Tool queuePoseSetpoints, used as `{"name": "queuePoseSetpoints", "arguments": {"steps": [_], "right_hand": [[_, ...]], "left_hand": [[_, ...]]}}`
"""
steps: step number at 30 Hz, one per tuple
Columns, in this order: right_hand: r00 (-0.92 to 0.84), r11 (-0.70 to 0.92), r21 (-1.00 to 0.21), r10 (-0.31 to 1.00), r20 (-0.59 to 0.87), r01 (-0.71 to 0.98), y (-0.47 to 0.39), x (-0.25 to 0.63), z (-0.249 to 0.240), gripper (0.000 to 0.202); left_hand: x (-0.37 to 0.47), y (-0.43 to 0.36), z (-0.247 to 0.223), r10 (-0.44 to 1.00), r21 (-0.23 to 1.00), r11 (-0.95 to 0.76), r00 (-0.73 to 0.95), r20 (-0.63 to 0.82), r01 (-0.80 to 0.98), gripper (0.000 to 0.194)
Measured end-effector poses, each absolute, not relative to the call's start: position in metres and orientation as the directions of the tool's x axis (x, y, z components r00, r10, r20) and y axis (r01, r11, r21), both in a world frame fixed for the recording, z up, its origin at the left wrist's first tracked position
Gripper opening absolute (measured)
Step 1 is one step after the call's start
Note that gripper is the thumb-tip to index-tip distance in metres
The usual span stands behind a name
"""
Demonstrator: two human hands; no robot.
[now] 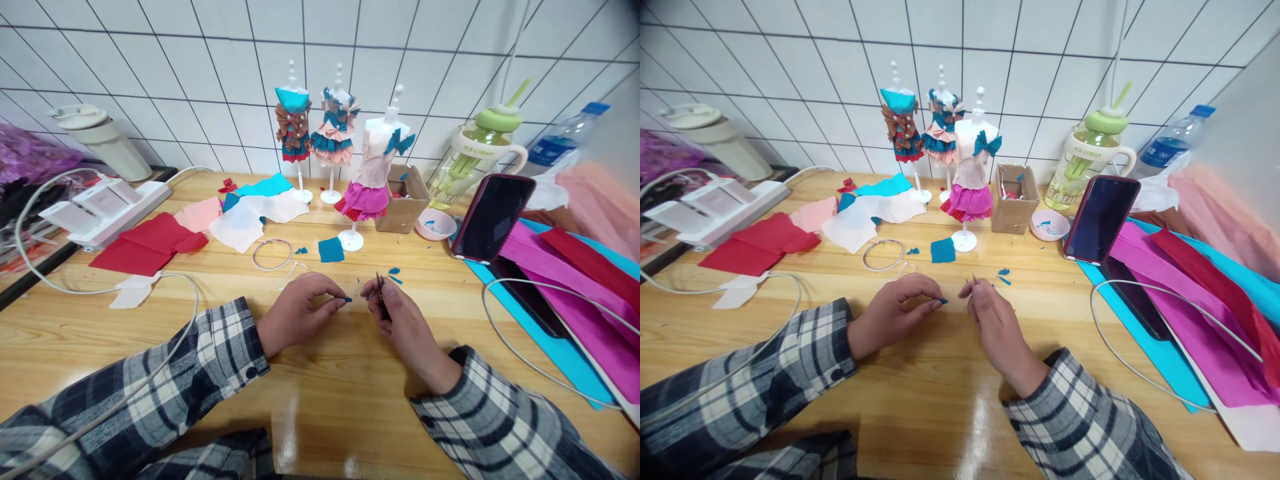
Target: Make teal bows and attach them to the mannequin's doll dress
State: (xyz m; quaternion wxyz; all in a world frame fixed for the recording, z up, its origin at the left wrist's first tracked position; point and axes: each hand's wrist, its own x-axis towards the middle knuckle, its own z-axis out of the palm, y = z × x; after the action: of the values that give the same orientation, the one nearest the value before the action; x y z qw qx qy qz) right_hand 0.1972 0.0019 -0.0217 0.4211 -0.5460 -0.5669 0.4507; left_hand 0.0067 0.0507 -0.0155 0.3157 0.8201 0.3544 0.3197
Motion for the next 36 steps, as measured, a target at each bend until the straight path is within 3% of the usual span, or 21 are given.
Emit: {"name": "queuePoseSetpoints", "arguments": {"steps": [2,6,10,26,36], "right_hand": [[-0.101,0.033,-0.947,0.995,0.001,0.319,0.0,0.1965,-0.0233,0.038],[-0.261,0.107,-0.84,0.965,-0.042,0.532,-0.003,0.1931,-0.0226,0.032],[-0.288,0.116,-0.773,0.953,-0.09,0.624,-0.0044,0.191,-0.021,0.031],[-0.32,0.169,-0.704,0.944,-0.086,0.69,-0.0027,0.1914,-0.0253,0.032],[-0.313,0.175,-0.739,0.948,-0.051,0.651,-0.0021,0.1922,-0.0279,0.034]], "left_hand": [[0.007,0.0504,-0.0152,0.828,0.793,-0.482,0.491,0.272,0.373,0.012],[0.0073,0.0501,-0.0152,0.873,0.853,-0.385,0.441,0.211,0.353,0.014],[0.0072,0.0501,-0.0165,0.872,0.869,-0.358,0.455,0.181,0.341,0.015],[0.0098,0.0492,-0.0158,0.825,0.843,-0.417,0.531,0.194,0.34,0.012],[0.0089,0.0496,-0.0173,0.806,0.834,-0.448,0.55,0.219,0.324,0.009]]}}
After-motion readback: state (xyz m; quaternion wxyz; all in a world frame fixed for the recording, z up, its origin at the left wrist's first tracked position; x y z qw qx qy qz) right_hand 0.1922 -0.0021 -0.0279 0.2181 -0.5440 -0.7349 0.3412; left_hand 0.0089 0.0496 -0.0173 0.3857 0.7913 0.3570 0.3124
